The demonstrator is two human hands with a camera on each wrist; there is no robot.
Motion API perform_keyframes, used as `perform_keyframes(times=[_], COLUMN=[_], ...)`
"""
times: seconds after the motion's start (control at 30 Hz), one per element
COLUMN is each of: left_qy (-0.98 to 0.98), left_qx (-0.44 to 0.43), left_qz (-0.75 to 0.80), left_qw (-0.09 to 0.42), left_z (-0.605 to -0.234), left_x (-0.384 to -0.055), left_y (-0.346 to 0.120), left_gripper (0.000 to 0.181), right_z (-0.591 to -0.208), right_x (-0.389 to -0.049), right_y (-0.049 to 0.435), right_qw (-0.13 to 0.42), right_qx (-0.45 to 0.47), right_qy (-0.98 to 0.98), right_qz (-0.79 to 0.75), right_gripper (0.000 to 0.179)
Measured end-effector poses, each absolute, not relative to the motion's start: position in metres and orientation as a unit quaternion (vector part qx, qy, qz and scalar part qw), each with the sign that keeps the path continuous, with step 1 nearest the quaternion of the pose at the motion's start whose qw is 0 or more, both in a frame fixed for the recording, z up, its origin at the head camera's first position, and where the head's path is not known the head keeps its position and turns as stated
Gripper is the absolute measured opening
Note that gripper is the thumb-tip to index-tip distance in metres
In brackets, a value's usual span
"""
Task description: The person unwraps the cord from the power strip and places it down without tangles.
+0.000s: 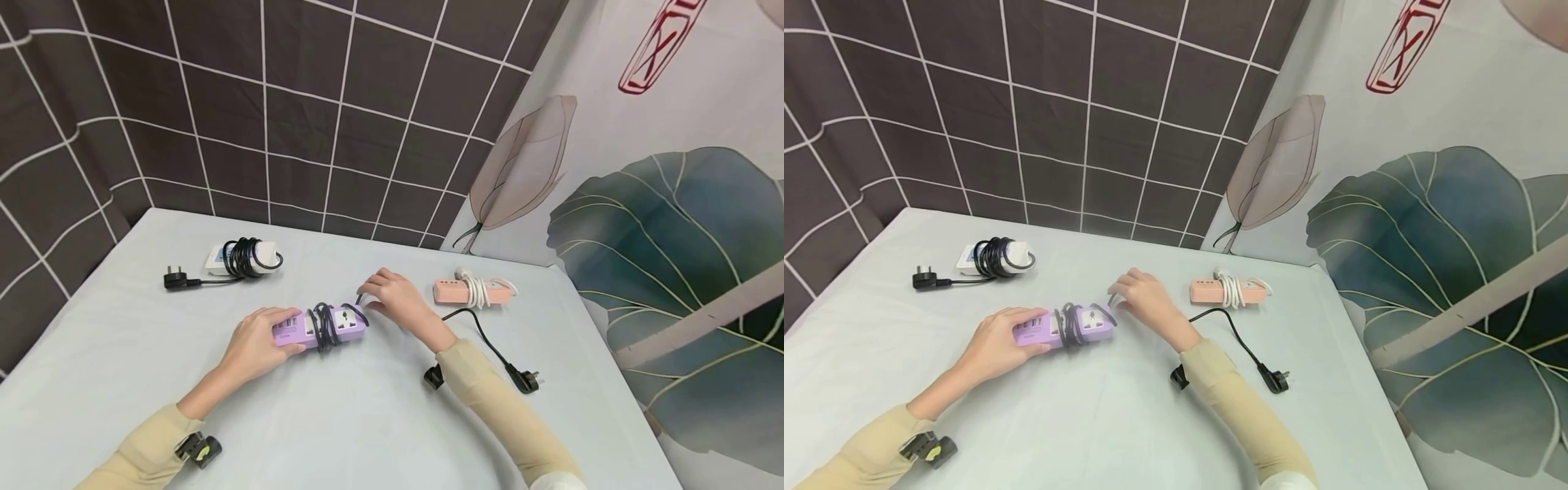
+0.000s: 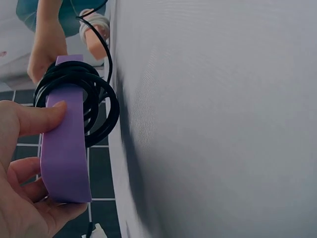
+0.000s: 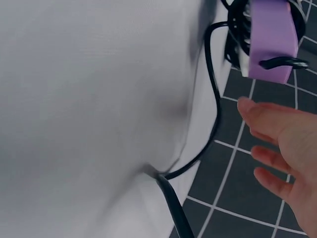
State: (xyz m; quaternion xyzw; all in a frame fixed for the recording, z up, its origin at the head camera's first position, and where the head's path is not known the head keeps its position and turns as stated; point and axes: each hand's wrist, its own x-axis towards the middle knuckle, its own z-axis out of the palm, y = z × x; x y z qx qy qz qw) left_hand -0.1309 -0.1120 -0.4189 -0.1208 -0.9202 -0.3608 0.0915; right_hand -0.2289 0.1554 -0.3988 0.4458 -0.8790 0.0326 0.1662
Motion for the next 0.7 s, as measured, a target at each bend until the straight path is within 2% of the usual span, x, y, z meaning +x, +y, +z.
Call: perform_keyframes(times=[0.43, 0.6, 0.7], left_qy=[-0.918, -0.917, -0.917], left_qx=[-0.123, -0.124, -0.124], left_qz=[-0.368, -0.368, -0.368], left_qw=[0.087, 0.089, 0.091], left_z=[-0.422, -0.423, -0.423], left_x=[-0.132, -0.132, -0.132], left_y=[-0.112, -0.112, -0.113], left_gripper=[0.06, 0.061, 0.06], right_z=[-0.413, -0.416, -0.416], right_x=[-0.247, -0.248, -0.248], right_y=[0.143, 0.143, 0.143], right_qw=[0.048, 0.026, 0.031], right_qx=[0.524, 0.519, 0.516], right_qy=[-0.849, -0.854, -0.856], right_qz=[0.04, 0.04, 0.031], right_gripper=[0.019, 0.017, 0.017])
